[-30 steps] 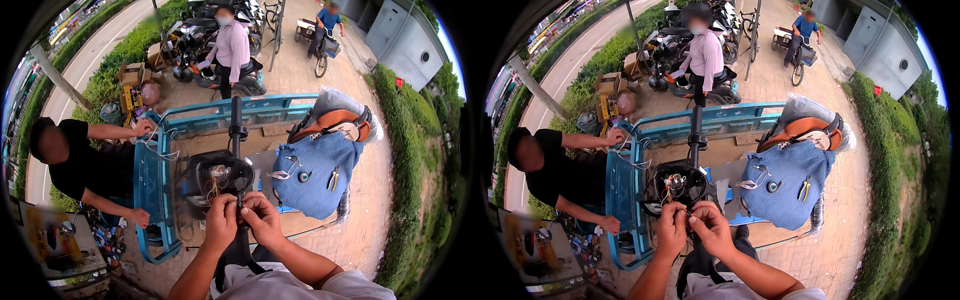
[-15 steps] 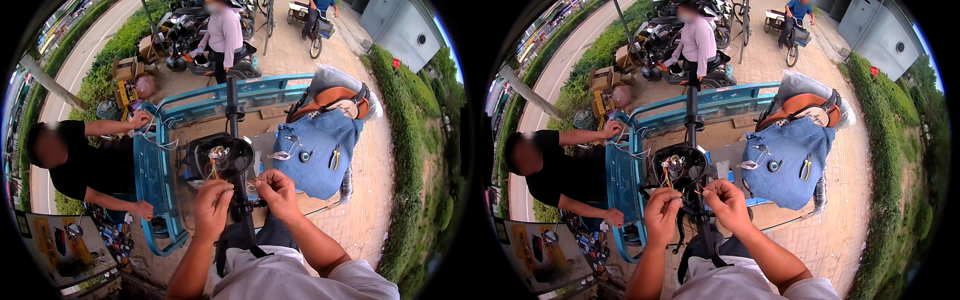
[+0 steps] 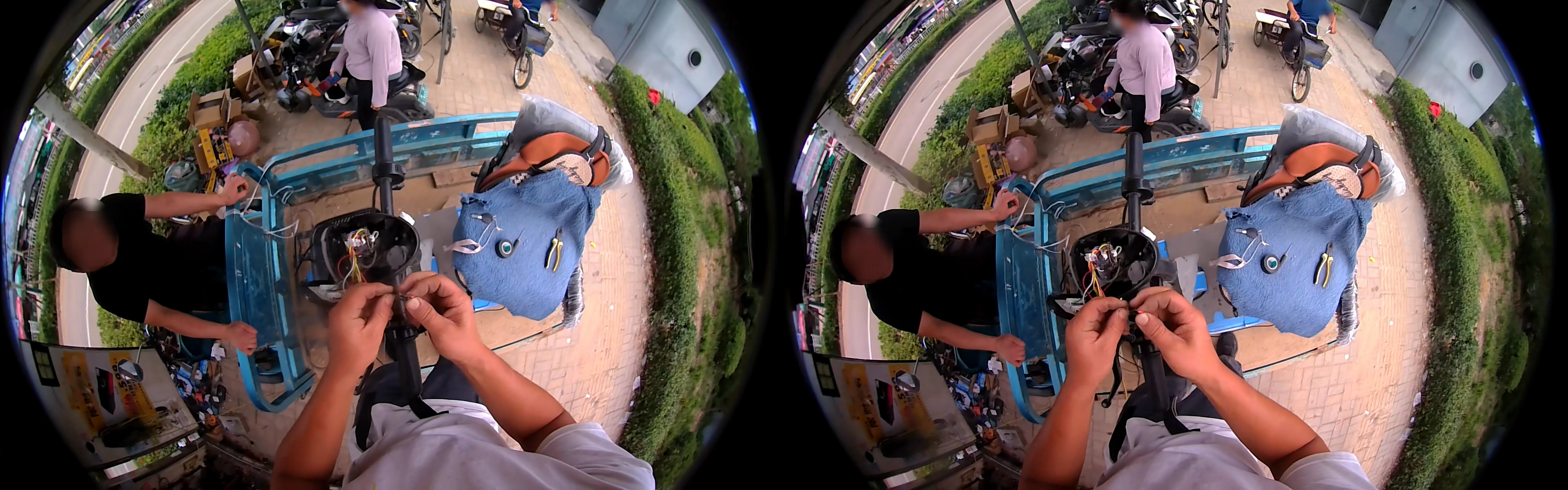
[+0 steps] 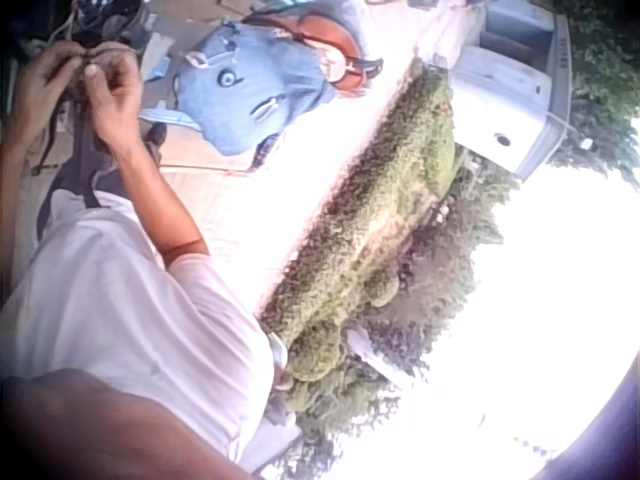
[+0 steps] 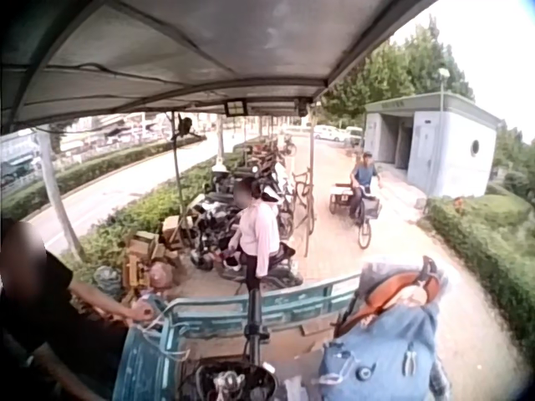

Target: The person retrieves a wire and pliers from a cluttered workshop, then moves outside to repair a blue electric tricycle. They strip wire ends, connect them to the handlebar wiring harness, and wrap the connections with electrical tape while another person holds the vehicle steady.

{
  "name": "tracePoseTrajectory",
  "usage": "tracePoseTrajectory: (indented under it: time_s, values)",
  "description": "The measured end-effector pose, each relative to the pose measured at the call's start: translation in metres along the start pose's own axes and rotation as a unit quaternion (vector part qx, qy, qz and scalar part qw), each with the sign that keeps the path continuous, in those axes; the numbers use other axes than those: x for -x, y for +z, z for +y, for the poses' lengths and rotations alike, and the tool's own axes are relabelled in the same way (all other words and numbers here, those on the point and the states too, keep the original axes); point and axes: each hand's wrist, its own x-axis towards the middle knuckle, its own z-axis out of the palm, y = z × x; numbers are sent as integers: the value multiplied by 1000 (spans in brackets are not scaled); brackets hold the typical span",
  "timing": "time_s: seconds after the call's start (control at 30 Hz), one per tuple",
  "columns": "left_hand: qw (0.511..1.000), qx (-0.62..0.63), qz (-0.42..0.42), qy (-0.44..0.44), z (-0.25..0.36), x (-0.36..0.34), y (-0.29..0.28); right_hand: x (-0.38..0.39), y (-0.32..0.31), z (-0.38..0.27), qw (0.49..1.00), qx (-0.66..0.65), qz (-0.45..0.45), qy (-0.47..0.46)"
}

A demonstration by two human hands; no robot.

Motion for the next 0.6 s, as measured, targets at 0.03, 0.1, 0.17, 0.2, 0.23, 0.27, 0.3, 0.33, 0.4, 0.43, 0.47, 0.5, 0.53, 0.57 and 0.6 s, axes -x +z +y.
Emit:
tracePoseTrajectory:
  time_s: [0.03,0.1,0.17,0.2,0.23,0.27,0.3,0.33,0.4,0.43,0.47,0.5,0.53,0.57,0.6]
  values:
    - [999,19,-5,-26,-1,0,0,0,-1,-1,999,-19,-13,25]
    - [998,36,0,-54,4,1,0,1,-4,-5,995,-57,-38,74]
    - [1000,13,12,-14,5,-1,0,-4,-8,-4,998,40,19,54]
    - [999,-19,24,41,5,-2,-2,-7,-9,-2,994,89,48,44]
    - [993,-51,34,96,5,-3,-3,-10,-11,1,987,148,61,16]
    - [988,-90,32,120,6,-3,-6,-10,-10,1,984,173,51,4]
    - [981,-129,31,144,7,-1,-9,-10,-9,1,979,198,40,-8]
    - [971,-168,29,168,8,0,-11,-10,-7,2,974,224,30,-20]
    - [990,-96,35,94,6,2,-11,-9,1,-1,965,260,13,-26]
    - [996,-59,38,55,5,2,-11,-9,4,-1,961,275,7,-32]
    - [996,-58,43,54,7,2,-11,-9,6,-1,956,291,2,-38]
    - [996,-57,47,53,12,1,-12,-9,7,-3,951,305,-1,-50]
    - [996,-55,52,51,14,0,-12,-10,8,-5,946,319,-4,-61]
    - [994,-75,35,67,15,0,-14,-10,9,-6,940,334,-6,-72]
    - [992,-95,17,83,15,-1,-17,-10,9,-5,938,336,-10,-83]
